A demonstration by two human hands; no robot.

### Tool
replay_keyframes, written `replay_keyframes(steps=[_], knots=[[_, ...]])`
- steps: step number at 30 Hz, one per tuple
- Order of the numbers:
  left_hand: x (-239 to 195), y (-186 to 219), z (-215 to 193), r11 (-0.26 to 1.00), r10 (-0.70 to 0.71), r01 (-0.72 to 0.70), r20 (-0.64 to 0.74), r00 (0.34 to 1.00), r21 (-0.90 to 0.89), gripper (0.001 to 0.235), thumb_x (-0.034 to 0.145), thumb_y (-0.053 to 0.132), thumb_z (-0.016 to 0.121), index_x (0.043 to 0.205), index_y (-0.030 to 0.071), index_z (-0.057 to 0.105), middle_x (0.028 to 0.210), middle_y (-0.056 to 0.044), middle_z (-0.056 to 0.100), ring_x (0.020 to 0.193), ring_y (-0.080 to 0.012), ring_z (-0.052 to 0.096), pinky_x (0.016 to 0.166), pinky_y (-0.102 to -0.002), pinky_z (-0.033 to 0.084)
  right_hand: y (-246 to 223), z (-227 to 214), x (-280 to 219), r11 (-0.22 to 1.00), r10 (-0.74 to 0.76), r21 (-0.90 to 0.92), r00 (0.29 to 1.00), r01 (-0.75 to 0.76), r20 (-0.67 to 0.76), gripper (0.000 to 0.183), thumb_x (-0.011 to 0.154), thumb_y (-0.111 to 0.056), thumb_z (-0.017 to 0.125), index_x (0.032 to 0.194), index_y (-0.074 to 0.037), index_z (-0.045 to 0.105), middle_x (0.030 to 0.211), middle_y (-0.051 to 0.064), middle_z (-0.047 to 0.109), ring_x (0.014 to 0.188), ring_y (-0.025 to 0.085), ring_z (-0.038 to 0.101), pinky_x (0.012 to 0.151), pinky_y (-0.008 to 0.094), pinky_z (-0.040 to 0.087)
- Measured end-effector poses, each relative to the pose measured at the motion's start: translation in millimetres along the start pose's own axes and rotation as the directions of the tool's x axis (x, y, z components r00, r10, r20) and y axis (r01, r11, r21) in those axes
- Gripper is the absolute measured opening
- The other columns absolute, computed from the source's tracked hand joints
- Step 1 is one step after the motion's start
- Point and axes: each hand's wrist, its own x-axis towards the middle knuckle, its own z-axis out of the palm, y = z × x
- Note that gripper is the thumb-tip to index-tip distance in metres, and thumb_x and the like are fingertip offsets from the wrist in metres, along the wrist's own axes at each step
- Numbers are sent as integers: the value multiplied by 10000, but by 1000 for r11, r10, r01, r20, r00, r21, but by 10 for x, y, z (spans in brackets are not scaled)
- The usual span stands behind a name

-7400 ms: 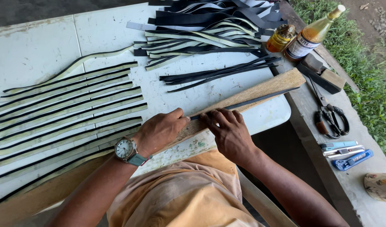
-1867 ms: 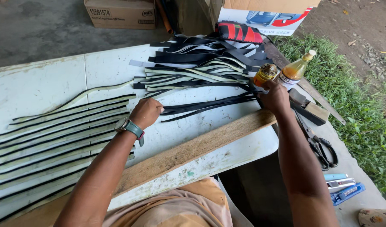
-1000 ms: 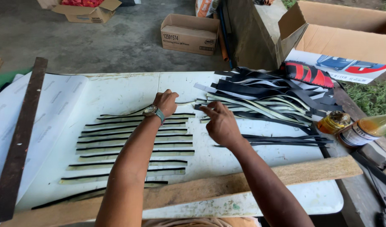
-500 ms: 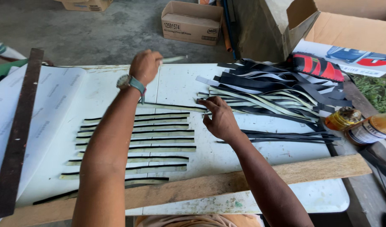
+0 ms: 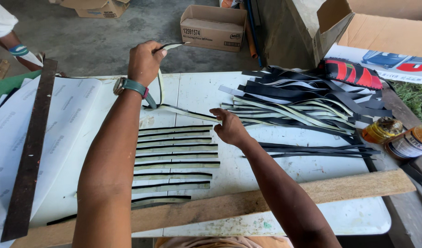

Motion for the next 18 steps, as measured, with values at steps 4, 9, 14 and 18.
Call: replay_keyframes(steps=[4, 9, 14, 18], knots=[[53, -223, -39, 998, -58, 56, -53, 997, -31, 180, 946, 167, 758, 1048, 19, 761, 929, -144, 776, 809, -240, 747, 735, -374, 569, 263, 175, 103, 1000, -2, -22, 998, 4, 66, 753, 739, 76, 528, 1482, -16, 456, 1461, 259, 541, 1316, 414, 559, 1114, 410, 453], [226, -404, -144, 965, -221, 206, -79, 972, -164, 169, 966, 170, 737, 1047, 22, 752, 892, -101, 768, 718, -196, 746, 620, -306, 596, 364, 358, 215, 982, -39, -179, 993, 58, 109, 794, 744, 28, 516, 1529, -37, 413, 1531, 236, 482, 1457, 379, 434, 1194, 455, 379], [531, -775, -242, 908, -298, 203, -224, 928, -366, 135, 979, 149, 738, 943, 20, 720, 815, -31, 735, 658, -110, 723, 564, -232, 610, 270, 445, 266, 883, 173, -467, 961, -54, 216, 789, 844, -88, 548, 1591, -158, 307, 1590, 90, 422, 1480, 306, 344, 1173, 559, 260], [903, -1140, -520, 905, -175, 3, -366, 914, -425, 188, 1031, 115, 739, 880, 14, 690, 798, -6, 728, 666, -68, 686, 602, -246, 607, 253, 461, 267, 854, 186, -518, 959, -48, 216, 796, 840, -102, 565, 1592, -163, 310, 1583, 75, 441, 1463, 285, 377, 1141, 502, 289]])
